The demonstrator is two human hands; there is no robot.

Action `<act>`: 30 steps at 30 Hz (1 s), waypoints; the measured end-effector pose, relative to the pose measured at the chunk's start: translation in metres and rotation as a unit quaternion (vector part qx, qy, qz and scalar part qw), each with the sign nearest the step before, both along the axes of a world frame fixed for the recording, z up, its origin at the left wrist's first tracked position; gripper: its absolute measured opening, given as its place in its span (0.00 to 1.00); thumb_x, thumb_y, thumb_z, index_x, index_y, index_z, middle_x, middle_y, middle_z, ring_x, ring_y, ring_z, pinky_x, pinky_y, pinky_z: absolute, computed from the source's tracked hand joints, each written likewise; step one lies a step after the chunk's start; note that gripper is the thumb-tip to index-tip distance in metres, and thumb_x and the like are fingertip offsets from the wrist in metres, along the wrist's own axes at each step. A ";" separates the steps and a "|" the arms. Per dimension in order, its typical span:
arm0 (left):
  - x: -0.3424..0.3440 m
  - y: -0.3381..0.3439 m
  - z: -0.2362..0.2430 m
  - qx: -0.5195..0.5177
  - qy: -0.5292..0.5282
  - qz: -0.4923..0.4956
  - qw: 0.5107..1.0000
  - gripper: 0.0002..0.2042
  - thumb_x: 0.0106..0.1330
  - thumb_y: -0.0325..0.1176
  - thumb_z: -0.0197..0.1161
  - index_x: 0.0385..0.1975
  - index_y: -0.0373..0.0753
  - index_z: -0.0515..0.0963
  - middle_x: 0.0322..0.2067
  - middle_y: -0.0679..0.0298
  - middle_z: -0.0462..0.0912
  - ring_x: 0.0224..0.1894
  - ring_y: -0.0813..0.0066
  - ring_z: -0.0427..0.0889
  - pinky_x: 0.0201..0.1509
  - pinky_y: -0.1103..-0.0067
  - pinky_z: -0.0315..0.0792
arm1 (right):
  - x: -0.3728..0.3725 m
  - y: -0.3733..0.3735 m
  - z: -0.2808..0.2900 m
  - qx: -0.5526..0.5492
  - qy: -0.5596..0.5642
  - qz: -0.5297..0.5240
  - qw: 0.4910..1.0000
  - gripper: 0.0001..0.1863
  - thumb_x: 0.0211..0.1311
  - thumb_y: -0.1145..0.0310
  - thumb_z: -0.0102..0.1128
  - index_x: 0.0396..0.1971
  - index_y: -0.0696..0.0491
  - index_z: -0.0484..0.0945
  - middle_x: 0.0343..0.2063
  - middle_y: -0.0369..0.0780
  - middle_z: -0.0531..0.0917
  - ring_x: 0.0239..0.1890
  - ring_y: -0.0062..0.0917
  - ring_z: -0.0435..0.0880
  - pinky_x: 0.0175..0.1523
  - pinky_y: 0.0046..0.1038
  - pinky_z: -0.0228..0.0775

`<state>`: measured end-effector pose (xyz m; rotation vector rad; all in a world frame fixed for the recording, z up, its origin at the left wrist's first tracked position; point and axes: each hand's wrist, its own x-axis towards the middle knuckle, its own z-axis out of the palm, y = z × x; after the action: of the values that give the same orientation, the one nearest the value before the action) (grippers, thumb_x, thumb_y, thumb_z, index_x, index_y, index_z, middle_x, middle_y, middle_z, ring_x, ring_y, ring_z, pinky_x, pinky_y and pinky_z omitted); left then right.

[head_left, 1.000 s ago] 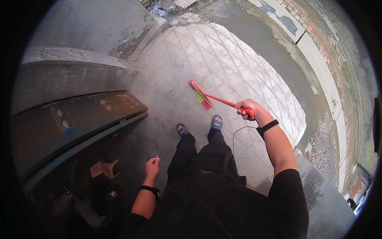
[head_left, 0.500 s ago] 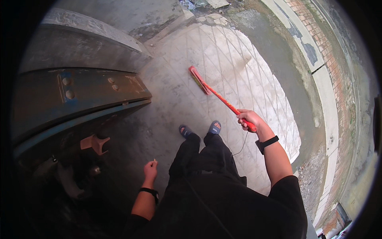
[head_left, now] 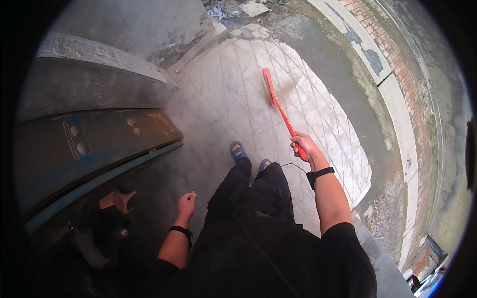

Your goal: The person sweeps a concrete floor with a red broom, moving debris toward the doorway and outside. They sweep around a bicycle, clothes rack, and a small stool, then exit to the exterior and sweep the threshold before returning inside to continue sweeping.

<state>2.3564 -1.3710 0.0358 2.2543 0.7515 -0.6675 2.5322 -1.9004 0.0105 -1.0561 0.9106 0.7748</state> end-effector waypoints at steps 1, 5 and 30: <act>0.015 0.002 -0.001 -0.001 -0.002 -0.006 1.000 0.15 0.63 0.40 0.63 0.33 0.32 0.82 0.22 0.62 0.80 0.28 0.77 0.78 0.35 0.76 0.71 | -0.003 -0.003 0.009 0.011 0.004 -0.008 1.000 0.13 0.64 0.74 0.52 0.49 0.53 0.71 0.19 0.33 0.72 0.11 0.15 0.67 0.16 0.21 0.59; 0.049 0.009 0.002 -0.002 0.001 0.003 1.000 0.14 0.63 0.39 0.63 0.33 0.31 0.82 0.20 0.63 0.79 0.26 0.79 0.76 0.34 0.76 0.71 | -0.021 -0.017 0.043 0.072 0.044 -0.010 0.996 0.24 0.65 0.74 0.51 0.61 0.52 0.68 0.20 0.33 0.73 0.10 0.12 0.65 0.16 0.17 0.55; 0.330 -0.079 -0.058 -0.014 -0.042 -0.076 0.996 0.14 0.64 0.40 0.64 0.32 0.32 0.82 0.21 0.59 0.80 0.27 0.74 0.77 0.36 0.74 0.72 | 0.083 -0.107 -0.020 -0.008 0.120 -0.271 0.955 0.10 0.66 0.72 0.48 0.46 0.50 0.67 0.19 0.33 0.70 0.13 0.17 0.66 0.17 0.24 0.59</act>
<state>2.6865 -1.4495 -0.0222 2.3154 0.5303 -0.6441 2.6155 -2.0073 -0.0099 -0.6785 1.3434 0.4369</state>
